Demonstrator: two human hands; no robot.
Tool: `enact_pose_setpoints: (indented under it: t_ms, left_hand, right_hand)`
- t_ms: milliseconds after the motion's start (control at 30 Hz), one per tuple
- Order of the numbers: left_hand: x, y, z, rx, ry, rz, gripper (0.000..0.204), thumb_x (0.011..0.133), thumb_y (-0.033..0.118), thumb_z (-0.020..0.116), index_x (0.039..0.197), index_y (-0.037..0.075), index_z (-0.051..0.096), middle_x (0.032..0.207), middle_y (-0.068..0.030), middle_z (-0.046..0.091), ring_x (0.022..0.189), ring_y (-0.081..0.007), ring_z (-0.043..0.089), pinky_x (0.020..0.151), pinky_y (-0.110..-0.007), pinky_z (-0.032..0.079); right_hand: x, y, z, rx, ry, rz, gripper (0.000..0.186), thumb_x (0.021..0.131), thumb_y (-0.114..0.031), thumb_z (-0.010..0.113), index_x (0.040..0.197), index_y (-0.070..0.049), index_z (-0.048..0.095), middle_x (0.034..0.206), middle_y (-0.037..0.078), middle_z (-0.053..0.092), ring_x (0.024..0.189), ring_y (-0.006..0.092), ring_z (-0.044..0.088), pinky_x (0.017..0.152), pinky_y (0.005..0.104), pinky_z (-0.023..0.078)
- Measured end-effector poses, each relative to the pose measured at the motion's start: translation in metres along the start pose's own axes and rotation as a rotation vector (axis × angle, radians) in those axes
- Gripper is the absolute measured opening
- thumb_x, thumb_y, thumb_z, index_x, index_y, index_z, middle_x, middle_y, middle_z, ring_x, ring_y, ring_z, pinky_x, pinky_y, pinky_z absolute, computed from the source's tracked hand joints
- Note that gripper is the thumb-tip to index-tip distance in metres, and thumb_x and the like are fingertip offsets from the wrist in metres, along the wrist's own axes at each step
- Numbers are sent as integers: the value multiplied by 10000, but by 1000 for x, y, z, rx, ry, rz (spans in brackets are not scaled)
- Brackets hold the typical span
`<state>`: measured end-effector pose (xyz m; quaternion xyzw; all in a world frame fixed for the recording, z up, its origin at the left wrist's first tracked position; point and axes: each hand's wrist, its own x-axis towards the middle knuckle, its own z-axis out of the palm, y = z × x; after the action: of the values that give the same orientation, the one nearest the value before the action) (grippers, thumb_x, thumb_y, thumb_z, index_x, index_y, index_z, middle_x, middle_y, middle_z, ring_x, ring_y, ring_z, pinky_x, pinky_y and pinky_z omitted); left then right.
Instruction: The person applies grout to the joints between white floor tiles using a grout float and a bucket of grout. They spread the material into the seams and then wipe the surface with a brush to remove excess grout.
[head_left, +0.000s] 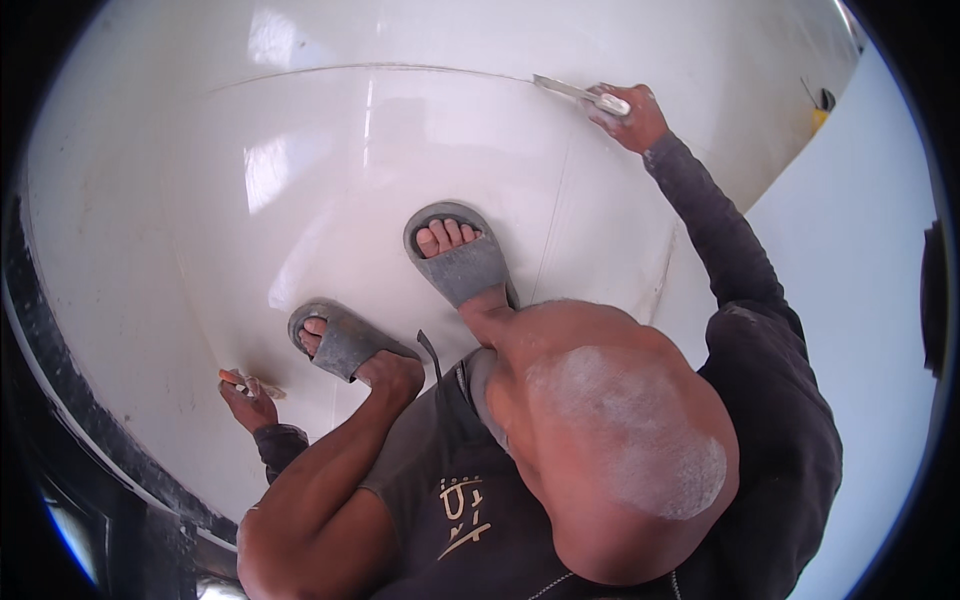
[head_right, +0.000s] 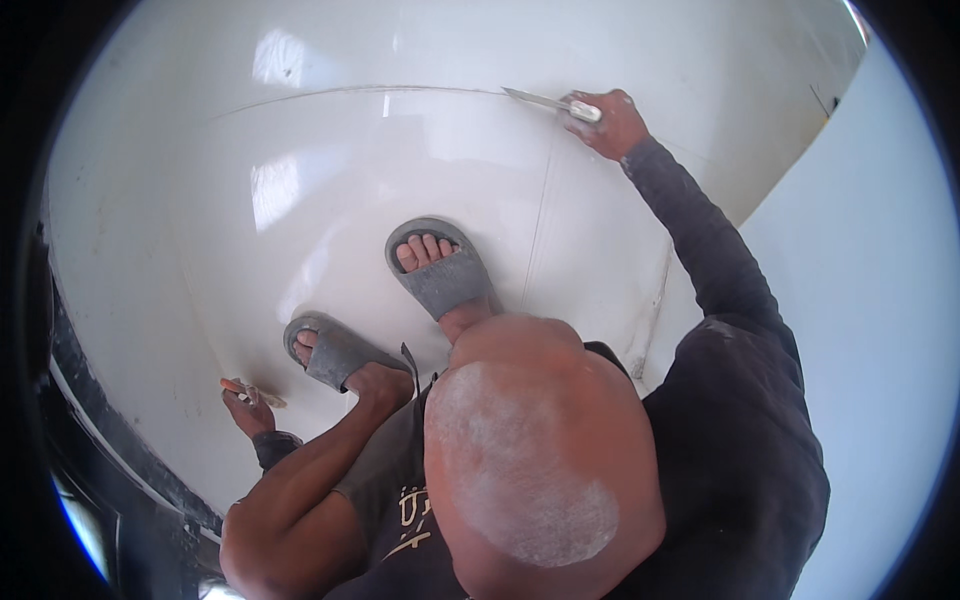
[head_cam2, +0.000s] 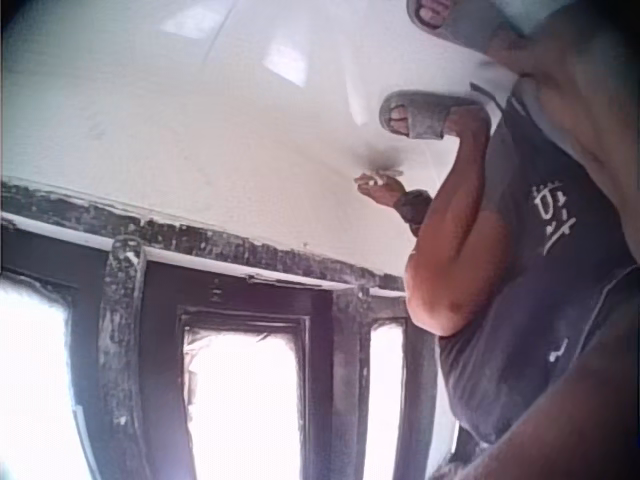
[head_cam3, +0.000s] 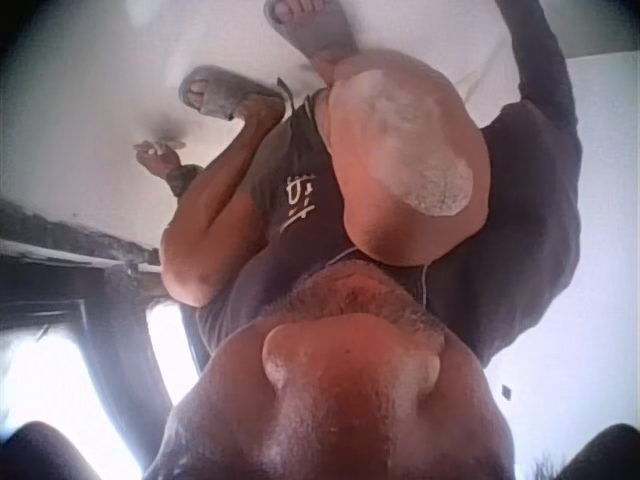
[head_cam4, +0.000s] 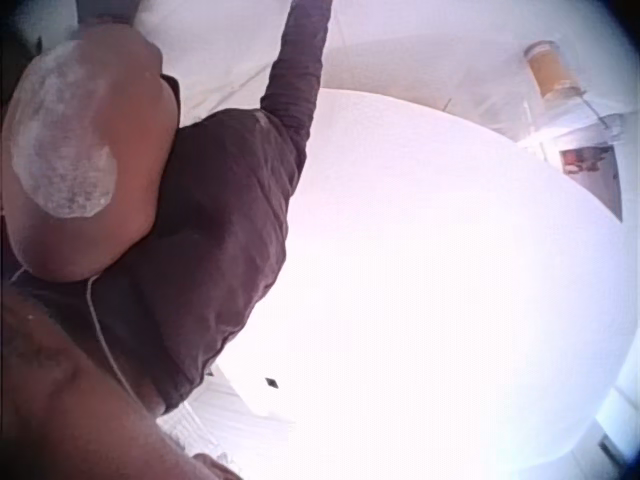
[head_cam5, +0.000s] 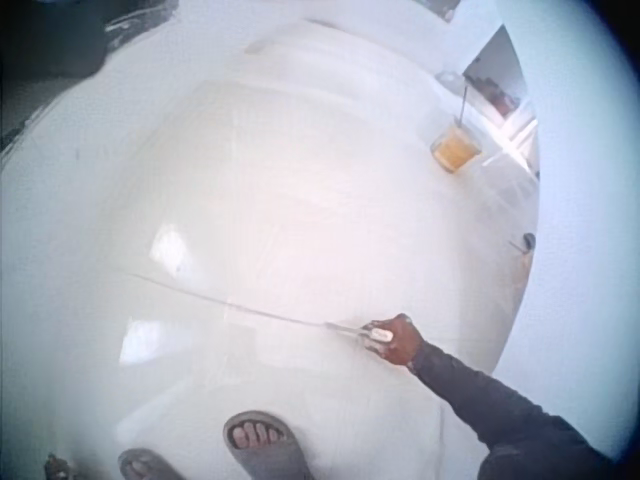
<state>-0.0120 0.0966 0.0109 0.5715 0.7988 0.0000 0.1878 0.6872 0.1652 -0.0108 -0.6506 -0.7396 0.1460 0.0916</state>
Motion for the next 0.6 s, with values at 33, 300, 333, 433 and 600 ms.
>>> enact_pose_setpoints:
  t_ms: [33,300,333,433,600]
  left_hand:
    - [3,2,0,20,-6,62,384,809,45,564,1166,-21,439,1098,-165,499,993,-290,532,811,-360,469]
    - [30,7,-7,-89,77,231,307,827,68,548,1108,-4,446,1043,-133,494,924,-248,524,775,-339,467]
    - [35,11,-8,-109,93,261,298,829,70,546,1101,-2,447,1036,-129,493,915,-242,523,770,-336,466]
    - [48,35,-8,-203,67,209,270,836,79,540,1079,4,450,1016,-117,491,889,-226,520,756,-328,466]
    - [83,94,-19,-283,12,299,223,887,136,535,1036,-6,450,973,-116,505,873,-201,508,737,-320,457]
  right_hand:
    - [-4,3,0,-28,9,10,187,770,-222,656,934,-131,660,805,65,668,639,283,617,666,367,500]
    - [-52,22,-31,42,-44,399,235,762,-278,664,918,-102,672,846,94,676,751,324,617,728,391,492]
    - [-59,20,-31,-13,40,457,246,757,-290,668,911,-98,674,843,100,676,750,323,616,729,391,492]
    - [-72,0,-21,18,292,530,274,747,-318,675,886,-83,679,822,121,672,738,323,616,727,392,490]
    - [-54,-45,8,258,409,678,300,741,-334,669,837,-50,681,734,152,655,678,334,617,698,394,491]
